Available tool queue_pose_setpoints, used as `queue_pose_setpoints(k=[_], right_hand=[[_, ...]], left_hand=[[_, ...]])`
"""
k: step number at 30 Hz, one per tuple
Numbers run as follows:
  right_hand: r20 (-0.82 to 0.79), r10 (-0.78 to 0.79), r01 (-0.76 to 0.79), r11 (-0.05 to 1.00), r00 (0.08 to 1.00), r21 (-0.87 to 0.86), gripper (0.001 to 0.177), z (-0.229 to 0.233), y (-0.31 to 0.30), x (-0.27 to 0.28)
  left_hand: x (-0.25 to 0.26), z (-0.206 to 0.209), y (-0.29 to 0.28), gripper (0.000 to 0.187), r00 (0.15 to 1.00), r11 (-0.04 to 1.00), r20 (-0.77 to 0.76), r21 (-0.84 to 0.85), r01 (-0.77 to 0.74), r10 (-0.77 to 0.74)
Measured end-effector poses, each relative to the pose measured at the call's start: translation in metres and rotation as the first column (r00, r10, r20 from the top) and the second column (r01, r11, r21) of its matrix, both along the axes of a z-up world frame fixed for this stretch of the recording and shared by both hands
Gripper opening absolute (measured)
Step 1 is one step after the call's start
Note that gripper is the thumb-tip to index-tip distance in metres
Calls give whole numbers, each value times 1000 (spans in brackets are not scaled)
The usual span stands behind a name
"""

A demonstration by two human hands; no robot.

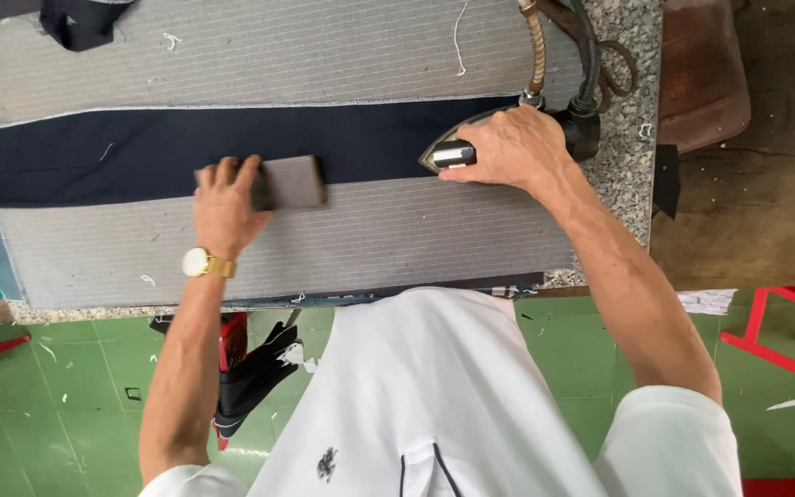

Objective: The person irons a dark fabric piece on a worktable using a steam iron and a wooden pressing block. They repeatedly fold, press, and trim the fabric with shears, then continue ironing different sections and edges.

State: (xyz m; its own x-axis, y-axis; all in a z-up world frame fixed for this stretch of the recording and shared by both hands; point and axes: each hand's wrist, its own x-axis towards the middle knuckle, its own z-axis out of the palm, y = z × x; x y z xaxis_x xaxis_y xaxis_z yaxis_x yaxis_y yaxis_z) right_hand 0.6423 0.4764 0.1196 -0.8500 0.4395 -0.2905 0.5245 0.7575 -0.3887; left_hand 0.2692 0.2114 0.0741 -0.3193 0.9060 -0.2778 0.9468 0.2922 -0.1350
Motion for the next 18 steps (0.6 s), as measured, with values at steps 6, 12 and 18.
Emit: queue_pose_setpoints(k=[6, 12, 18], right_hand=[[15, -33, 32, 998, 999, 49, 51, -5, 7, -14], [64, -38, 29, 991, 997, 133, 53, -13, 18, -28], [56, -3, -6, 988, 998, 157, 61, -19, 23, -26]], left_hand=[[79, -11, 34, 101, 986, 975, 9, 152, 163, -166], [144, -17, 57, 88, 929, 889, 90, 335, 312, -359], [128, -31, 41, 62, 853, 818, 133, 389, 424, -505]])
